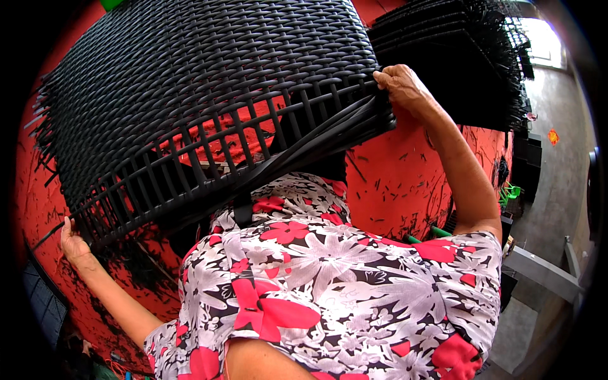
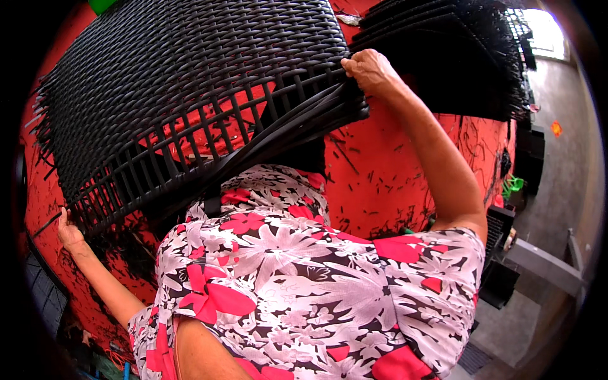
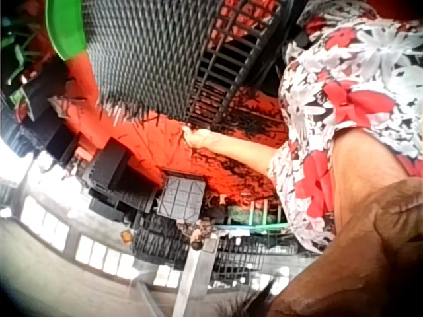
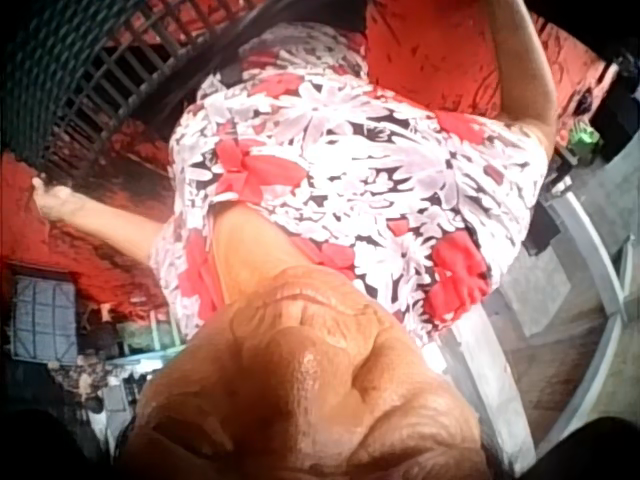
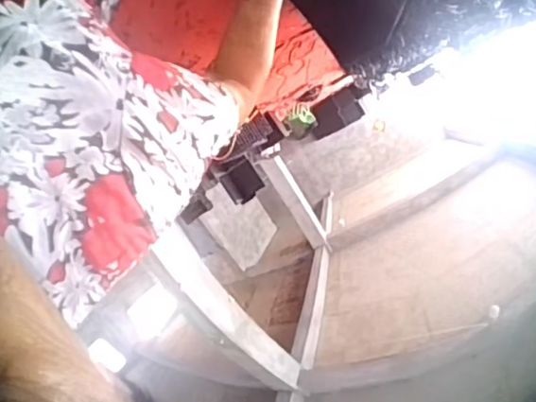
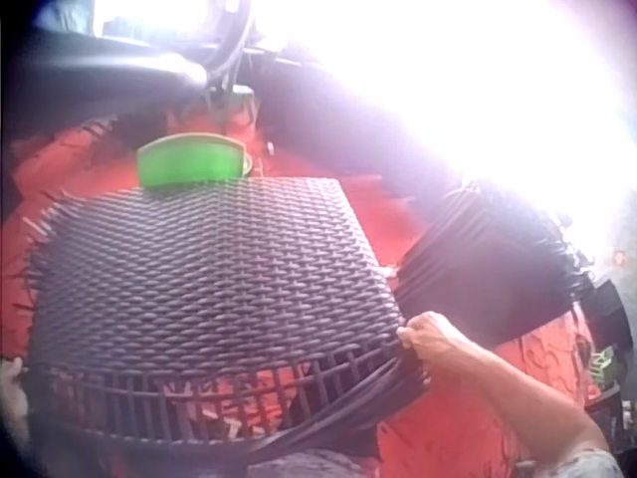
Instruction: The person weaves a black synthetic strip through the frame of a piece of furniture, pulling it tight and tucking the end into the existing weave. The person then turns the furniture piece over and repeats the weaving process on another section.
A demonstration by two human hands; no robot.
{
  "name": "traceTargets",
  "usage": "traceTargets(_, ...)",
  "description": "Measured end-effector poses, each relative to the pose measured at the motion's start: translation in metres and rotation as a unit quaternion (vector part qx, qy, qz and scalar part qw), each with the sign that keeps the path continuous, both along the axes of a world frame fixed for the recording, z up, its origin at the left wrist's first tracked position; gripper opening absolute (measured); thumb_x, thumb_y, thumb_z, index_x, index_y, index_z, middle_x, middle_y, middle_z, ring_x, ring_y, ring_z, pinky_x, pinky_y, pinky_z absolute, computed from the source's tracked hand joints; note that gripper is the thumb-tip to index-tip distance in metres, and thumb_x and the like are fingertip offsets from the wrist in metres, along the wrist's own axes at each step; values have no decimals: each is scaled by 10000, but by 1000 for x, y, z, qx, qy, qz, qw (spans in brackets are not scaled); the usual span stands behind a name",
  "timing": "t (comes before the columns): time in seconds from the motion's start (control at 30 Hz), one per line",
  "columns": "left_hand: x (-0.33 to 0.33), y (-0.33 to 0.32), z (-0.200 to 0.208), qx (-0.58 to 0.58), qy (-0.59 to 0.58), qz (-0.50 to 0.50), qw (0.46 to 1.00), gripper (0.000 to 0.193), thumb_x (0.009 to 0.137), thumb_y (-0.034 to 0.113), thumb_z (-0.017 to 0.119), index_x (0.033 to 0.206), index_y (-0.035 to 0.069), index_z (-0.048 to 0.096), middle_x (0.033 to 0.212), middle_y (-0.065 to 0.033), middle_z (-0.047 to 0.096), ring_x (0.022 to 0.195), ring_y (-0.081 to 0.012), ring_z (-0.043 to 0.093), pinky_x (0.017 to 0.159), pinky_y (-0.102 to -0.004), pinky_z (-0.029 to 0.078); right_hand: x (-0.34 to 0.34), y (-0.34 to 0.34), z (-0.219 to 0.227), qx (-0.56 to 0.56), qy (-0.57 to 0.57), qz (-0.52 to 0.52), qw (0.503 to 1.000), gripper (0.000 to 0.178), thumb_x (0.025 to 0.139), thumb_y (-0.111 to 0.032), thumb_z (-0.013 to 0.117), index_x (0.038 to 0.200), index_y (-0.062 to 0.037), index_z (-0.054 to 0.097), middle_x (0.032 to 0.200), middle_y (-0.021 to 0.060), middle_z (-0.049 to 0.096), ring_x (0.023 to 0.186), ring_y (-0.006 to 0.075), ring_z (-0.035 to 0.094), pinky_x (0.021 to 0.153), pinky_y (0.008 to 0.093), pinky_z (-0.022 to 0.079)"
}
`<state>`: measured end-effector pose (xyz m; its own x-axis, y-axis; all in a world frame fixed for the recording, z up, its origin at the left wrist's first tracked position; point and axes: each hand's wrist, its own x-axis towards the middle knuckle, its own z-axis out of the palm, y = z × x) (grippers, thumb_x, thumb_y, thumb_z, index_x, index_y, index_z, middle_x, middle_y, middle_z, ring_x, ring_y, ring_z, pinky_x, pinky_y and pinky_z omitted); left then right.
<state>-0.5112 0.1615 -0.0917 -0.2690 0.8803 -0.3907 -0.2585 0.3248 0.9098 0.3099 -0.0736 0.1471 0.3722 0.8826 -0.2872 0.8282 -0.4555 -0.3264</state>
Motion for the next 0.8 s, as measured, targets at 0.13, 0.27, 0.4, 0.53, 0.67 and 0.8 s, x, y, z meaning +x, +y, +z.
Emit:
traceTargets(0.13,-15,26,-22,-119,-91,10,989,149,862,140,687,873,-5,657,888,-112,686,843,-205,643,839,-324,518,-8,1,17,-36,14,-37,999,190,858,-168,641,779,2,613,589,25,550,542,128,566,536,277,472)
traceTargets(0.27,-159,39,-43,-101,-69,49,991,168,852,156,702,830,-3,652,807,-109,683,735,-235,658,786,-341,539,0,-15,17,130,-306,198,922,160,878,-88,582,1038,-82,593,937,63,643,750,243,663,660,338,548)
traceTargets(0.4,-206,50,-42,-117,-52,65,990,200,844,162,712,811,-17,630,779,-111,662,729,-242,650,764,-338,561,16,-22,12,168,-261,189,932,134,823,-52,615,951,-88,624,874,75,623,739,278,646,654,359,528)
traceTargets(0.53,-194,50,-42,-118,-32,100,987,243,850,177,710,809,-38,603,824,-132,643,820,-255,636,796,-360,571,5,-28,6,194,-96,141,966,154,823,-89,654,974,-71,635,825,67,606,691,245,618,660,338,511)
traceTargets(0.67,-155,29,-66,-107,-81,117,984,251,882,178,669,803,-48,594,818,-134,635,845,-286,633,830,-412,562,-16,-29,-3,176,-96,146,969,146,833,-89,640,977,-70,625,826,87,609,814,289,637,736,350,517)
traceTargets(0.8,-140,9,-79,-131,-92,173,972,261,910,191,627,795,-43,618,799,-143,658,824,-296,643,853,-423,546,-8,-25,-3,124,-149,195,961,167,836,-32,634,1003,-45,624,914,77,624,813,232,651,718,318,540)
